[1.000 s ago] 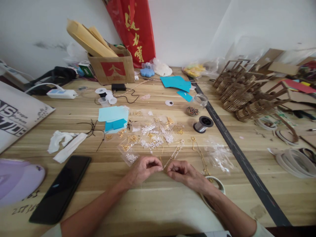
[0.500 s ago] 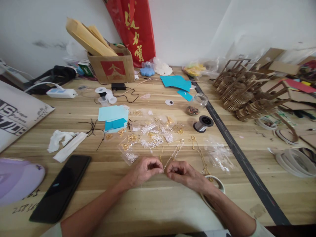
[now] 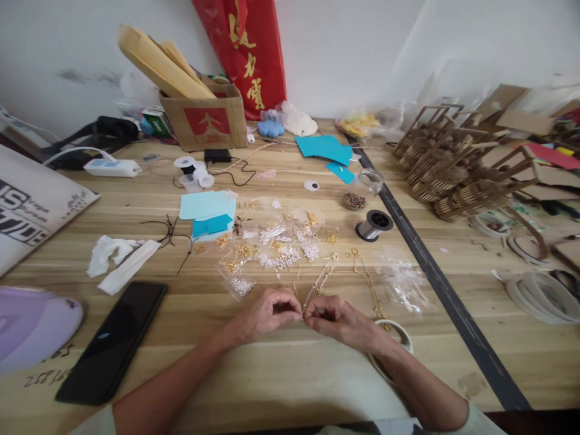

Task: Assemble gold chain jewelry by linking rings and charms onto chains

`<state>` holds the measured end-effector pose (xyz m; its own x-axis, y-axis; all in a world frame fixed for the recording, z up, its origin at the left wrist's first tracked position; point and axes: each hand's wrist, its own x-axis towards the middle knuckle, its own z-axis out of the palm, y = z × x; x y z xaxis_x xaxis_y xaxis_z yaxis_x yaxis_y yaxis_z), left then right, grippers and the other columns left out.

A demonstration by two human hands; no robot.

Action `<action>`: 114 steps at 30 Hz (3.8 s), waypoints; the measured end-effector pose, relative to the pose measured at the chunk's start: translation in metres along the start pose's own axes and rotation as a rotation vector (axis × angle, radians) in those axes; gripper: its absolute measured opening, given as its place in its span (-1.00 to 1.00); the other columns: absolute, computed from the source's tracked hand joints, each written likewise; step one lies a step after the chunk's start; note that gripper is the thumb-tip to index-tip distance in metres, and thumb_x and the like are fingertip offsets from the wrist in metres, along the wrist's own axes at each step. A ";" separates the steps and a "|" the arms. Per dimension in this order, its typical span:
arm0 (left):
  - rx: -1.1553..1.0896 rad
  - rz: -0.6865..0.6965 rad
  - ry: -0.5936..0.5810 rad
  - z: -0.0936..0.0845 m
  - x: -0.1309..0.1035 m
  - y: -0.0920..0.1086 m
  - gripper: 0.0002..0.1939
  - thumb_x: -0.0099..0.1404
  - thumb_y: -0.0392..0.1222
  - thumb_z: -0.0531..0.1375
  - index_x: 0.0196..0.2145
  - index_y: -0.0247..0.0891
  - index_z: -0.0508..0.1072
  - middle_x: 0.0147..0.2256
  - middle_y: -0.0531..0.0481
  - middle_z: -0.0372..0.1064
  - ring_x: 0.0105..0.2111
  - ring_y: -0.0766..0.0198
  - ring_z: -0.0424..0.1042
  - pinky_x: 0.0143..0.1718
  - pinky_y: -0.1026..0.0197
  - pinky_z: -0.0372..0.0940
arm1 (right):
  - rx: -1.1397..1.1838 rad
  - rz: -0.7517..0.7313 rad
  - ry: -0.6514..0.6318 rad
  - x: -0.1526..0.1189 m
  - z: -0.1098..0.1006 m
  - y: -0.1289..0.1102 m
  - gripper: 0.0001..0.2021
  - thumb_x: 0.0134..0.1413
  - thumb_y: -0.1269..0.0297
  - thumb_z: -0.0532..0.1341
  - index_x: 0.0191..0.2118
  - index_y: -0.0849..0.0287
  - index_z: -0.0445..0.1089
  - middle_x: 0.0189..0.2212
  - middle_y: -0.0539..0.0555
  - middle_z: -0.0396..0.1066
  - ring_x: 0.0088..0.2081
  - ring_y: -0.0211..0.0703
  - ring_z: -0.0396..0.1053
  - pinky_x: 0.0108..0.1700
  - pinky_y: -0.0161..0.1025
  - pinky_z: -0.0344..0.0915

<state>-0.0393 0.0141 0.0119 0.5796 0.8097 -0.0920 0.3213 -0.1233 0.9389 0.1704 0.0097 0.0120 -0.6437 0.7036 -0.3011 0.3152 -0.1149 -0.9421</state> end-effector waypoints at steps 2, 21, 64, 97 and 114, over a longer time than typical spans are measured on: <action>0.002 0.000 -0.003 0.000 0.000 -0.001 -0.88 0.19 -0.24 0.20 -0.44 -0.31 0.51 -0.46 0.03 0.39 -0.45 0.32 0.33 -0.38 0.31 0.20 | -0.007 -0.002 -0.004 0.000 0.001 0.000 -0.89 0.10 0.36 0.14 -0.41 0.25 0.33 -0.61 -0.12 0.09 -0.56 -0.37 0.00 -0.52 -0.35 -0.10; -0.008 -0.085 0.005 0.000 -0.001 0.000 -0.88 0.19 -0.22 0.22 -0.38 -0.25 0.57 -0.47 0.07 0.47 -0.46 0.34 0.36 -0.40 0.34 0.18 | 0.012 -0.004 0.001 -0.001 0.002 -0.002 -0.86 0.11 0.30 0.16 -0.42 0.24 0.31 -0.62 -0.13 0.07 -0.56 -0.36 -0.02 -0.52 -0.34 -0.12; -0.368 -0.175 0.036 0.009 0.000 -0.009 -0.91 0.03 -0.28 0.32 -0.45 -0.33 0.51 -0.48 0.04 0.46 -0.46 0.34 0.42 -0.36 0.30 0.31 | 0.001 -0.019 -0.009 -0.001 0.002 -0.001 -0.72 0.17 0.11 0.18 -0.40 0.24 0.35 -0.61 -0.13 0.09 -0.56 -0.37 -0.01 -0.52 -0.36 -0.08; -0.216 0.032 0.149 0.010 0.001 -0.008 -0.93 0.11 -0.26 0.29 -0.49 -0.30 0.51 -0.45 -0.01 0.45 -0.42 0.28 0.42 -0.36 0.27 0.28 | -0.043 -0.073 0.059 -0.001 0.002 -0.005 -0.78 0.18 0.19 0.18 -0.41 0.23 0.33 -0.60 -0.12 0.06 -0.53 -0.34 0.01 -0.48 -0.34 -0.04; -0.302 -0.055 0.147 0.013 0.002 -0.009 -0.92 0.07 -0.34 0.24 -0.39 -0.32 0.46 -0.43 0.01 0.42 -0.39 0.32 0.42 -0.29 0.28 0.35 | -0.261 -0.149 0.139 -0.004 0.006 0.002 -0.88 0.20 0.30 0.16 -0.31 0.21 0.38 -0.49 -0.05 0.26 -0.48 -0.31 0.14 -0.43 -0.36 0.05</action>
<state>-0.0315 0.0095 -0.0006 0.4462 0.8872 -0.1175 0.1001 0.0810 0.9917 0.1691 0.0029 0.0107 -0.6003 0.7903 -0.1227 0.4045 0.1677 -0.8990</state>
